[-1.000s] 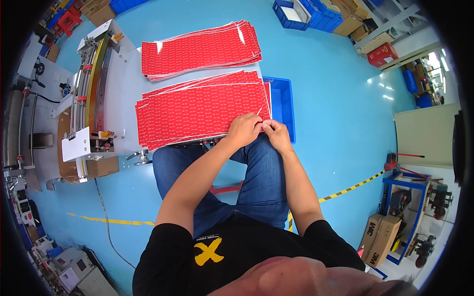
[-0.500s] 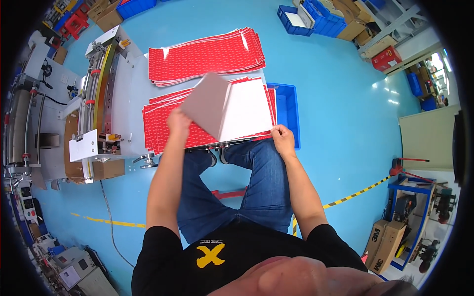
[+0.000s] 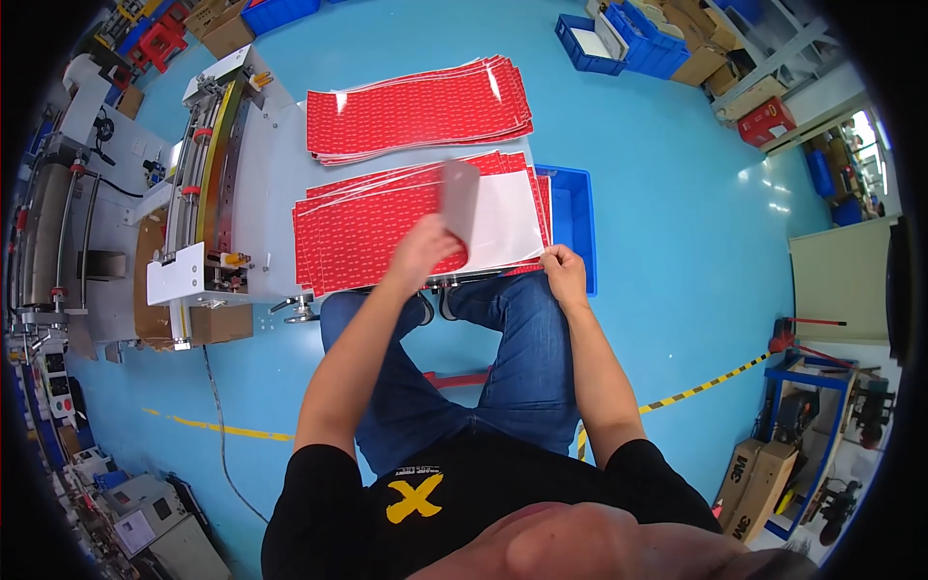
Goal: Inspecting and sorting red flexible sheets by peeling off protective layers and stacking them at a workbench.
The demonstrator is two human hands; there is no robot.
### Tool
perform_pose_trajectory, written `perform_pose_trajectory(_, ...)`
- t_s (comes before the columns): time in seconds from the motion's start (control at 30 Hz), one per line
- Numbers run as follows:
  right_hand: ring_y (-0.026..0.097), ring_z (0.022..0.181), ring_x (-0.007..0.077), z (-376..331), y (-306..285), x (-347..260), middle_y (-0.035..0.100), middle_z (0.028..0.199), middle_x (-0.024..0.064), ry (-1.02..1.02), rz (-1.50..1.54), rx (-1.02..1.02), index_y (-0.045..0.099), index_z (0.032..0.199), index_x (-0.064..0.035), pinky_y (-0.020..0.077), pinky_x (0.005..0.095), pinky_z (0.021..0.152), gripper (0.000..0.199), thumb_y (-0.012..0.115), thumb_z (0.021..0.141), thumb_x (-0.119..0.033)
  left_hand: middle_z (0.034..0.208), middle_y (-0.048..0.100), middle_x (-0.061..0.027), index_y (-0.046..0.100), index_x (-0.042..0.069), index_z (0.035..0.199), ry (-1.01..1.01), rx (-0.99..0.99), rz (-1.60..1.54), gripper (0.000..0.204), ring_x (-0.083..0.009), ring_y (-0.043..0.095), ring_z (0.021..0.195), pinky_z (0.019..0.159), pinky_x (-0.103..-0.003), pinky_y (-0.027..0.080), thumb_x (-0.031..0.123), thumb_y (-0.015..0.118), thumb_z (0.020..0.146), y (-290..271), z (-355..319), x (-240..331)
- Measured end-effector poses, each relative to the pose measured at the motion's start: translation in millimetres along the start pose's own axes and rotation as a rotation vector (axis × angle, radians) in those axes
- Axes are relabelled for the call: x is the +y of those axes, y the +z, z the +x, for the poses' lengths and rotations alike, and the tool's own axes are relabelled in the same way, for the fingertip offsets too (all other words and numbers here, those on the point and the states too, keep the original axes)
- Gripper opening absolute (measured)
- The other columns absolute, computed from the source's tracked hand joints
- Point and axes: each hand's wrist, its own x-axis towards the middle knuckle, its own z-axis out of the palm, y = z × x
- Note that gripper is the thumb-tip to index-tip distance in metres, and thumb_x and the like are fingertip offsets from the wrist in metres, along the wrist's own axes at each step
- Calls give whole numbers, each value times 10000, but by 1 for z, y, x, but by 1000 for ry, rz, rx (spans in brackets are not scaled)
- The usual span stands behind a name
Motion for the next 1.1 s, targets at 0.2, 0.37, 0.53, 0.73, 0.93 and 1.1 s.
perform_pose_trajectory(0.2,554,668,58,-1,-3,6,650,752,-1,8,171,8,685,980,-19,449,231,626,141,617,874,-81,1381,535,-218,502,-15,1363,154,-218,1016,560,-313,526,1277,1065,-387,406,395,548,984,34,5,-30)
perform_pose_trajectory(0.37,644,882,233,0,8,-14,672,1032,124,-305,-336,220,645,1069,16,515,326,802,217,617,870,-68,1343,560,-222,555,-2,1310,601,165,1652,514,-377,501,1282,1076,-468,382,297,655,905,-32,-10,6)
perform_pose_trajectory(0.53,407,1359,387,35,74,-49,449,1458,204,-660,-690,-61,554,1333,-72,317,475,1131,492,640,905,-298,1564,270,-235,378,70,1483,266,564,2040,712,-428,234,1447,1160,-571,189,453,594,923,-93,-27,42)
perform_pose_trajectory(0.73,119,1490,410,61,90,-53,167,1606,227,-453,-1133,-250,306,1540,-170,71,561,1189,773,466,932,-620,1600,167,-245,313,159,1535,120,554,2029,783,-447,129,1478,1171,-599,101,583,536,916,-113,-39,48)
perform_pose_trajectory(0.93,133,1477,442,62,92,-47,182,1580,288,-426,-1106,-183,296,1524,-47,66,578,1185,882,490,905,-645,1526,281,-305,321,10,1490,151,940,1908,858,-512,268,1396,1140,-597,193,575,579,897,-120,9,93)
perform_pose_trajectory(1.1,153,1474,433,63,93,-43,210,1572,283,-459,-1132,-142,316,1511,-42,76,572,1186,863,495,907,-631,1237,602,-262,545,-24,1255,278,1025,1778,610,-405,593,1140,923,-485,490,432,679,872,-128,82,190)
